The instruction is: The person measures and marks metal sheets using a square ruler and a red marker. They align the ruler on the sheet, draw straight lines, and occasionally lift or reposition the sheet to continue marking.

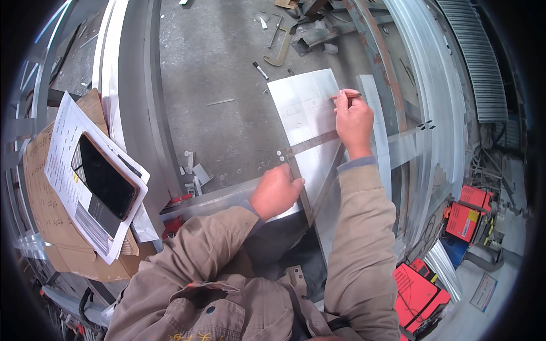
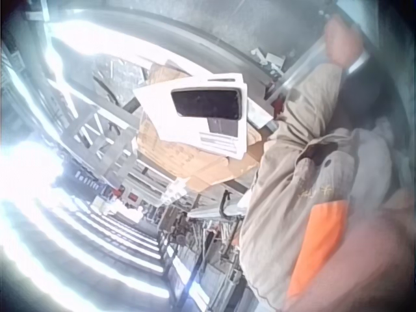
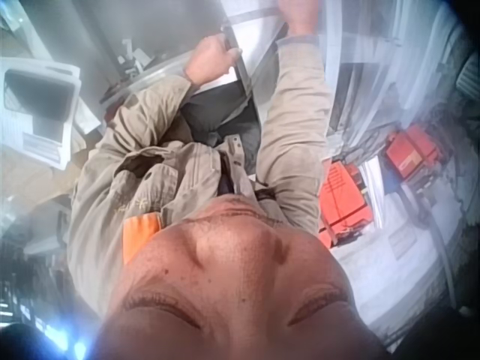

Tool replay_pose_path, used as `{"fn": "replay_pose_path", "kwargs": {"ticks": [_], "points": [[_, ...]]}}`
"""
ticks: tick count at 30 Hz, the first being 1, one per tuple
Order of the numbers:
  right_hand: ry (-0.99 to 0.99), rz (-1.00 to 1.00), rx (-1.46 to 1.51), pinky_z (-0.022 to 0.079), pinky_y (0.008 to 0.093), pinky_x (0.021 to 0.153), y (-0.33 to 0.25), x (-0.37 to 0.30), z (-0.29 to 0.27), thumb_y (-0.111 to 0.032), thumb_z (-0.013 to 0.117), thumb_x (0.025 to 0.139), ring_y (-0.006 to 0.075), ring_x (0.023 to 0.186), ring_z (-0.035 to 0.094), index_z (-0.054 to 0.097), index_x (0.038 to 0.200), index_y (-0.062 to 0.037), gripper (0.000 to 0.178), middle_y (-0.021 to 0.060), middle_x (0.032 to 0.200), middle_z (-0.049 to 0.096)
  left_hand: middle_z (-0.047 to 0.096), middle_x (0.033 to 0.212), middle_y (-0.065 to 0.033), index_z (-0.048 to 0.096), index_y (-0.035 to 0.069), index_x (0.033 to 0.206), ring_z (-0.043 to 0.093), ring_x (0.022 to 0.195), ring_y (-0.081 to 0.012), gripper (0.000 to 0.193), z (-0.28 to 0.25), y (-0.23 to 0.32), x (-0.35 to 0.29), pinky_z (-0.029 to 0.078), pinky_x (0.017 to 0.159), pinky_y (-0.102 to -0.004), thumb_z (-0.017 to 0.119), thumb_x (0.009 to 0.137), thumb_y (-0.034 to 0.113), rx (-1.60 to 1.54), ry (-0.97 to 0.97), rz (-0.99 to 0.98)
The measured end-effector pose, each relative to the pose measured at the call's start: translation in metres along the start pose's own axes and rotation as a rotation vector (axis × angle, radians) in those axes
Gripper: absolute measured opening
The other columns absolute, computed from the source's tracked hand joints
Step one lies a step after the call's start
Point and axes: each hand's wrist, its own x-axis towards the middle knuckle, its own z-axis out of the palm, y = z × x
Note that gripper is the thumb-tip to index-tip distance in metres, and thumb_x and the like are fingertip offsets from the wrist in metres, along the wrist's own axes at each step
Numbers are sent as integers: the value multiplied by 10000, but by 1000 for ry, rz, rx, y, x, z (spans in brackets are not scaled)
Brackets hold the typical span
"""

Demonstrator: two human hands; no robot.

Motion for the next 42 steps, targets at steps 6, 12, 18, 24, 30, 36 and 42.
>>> {"fn": "replay_pose_path", "kwargs": {"ticks": [6,12,18,24,30,36,42], "points": [[-5,15,58,592,396,770,-7,1,-5,-241,661,1089,284,823,782,764,1021,-10,262,116,906,813,721,807,-306,663,-87,883,723,833,-504,359,-1,0,-2,566,788,-553,761,962,249,8,-8,17],[126,199,373,565,294,761,0,-37,-36,-248,646,1119,106,804,718,754,1120,11,281,66,927,793,735,708,-222,657,-113,922,763,612,-336,360,-4,-1,1,619,711,-469,730,1004,230,-23,-54,64],[229,343,466,536,256,735,7,-138,-89,-227,592,1154,102,819,700,709,1203,22,279,78,1063,790,757,783,-176,609,-120,998,743,608,-202,335,-9,18,-1,601,532,-315,693,1052,200,-20,-124,-77],[313,461,491,524,245,719,7,-234,-103,-219,565,1170,89,819,684,690,1256,2,269,80,1095,779,755,824,-182,605,-113,1001,755,645,-215,317,14,14,-21,605,537,-342,667,1065,191,-89,-178,-144],[418,507,491,538,252,753,20,-280,-101,-215,550,1180,95,822,668,685,1239,12,271,79,1103,767,757,853,-180,617,-148,1050,749,656,-210,370,52,3,-53,602,539,-319,630,1108,217,-129,-168,-178],[440,513,520,547,275,787,24,-298,-95,-203,531,1181,107,846,663,688,1243,14,275,81,1134,756,769,877,-185,625,-138,1063,753,668,-207,380,59,-13,-60,608,552,-323,616,1121,238,-133,-204,-171],[483,515,539,545,280,815,29,-308,-83,-187,512,1182,114,865,670,665,1277,18,272,106,1180,758,773,889,-175,623,-142,1118,756,677,-197,394,62,-12,-61,610,561,-317,610,1126,251,-120,-234,-176]]}}
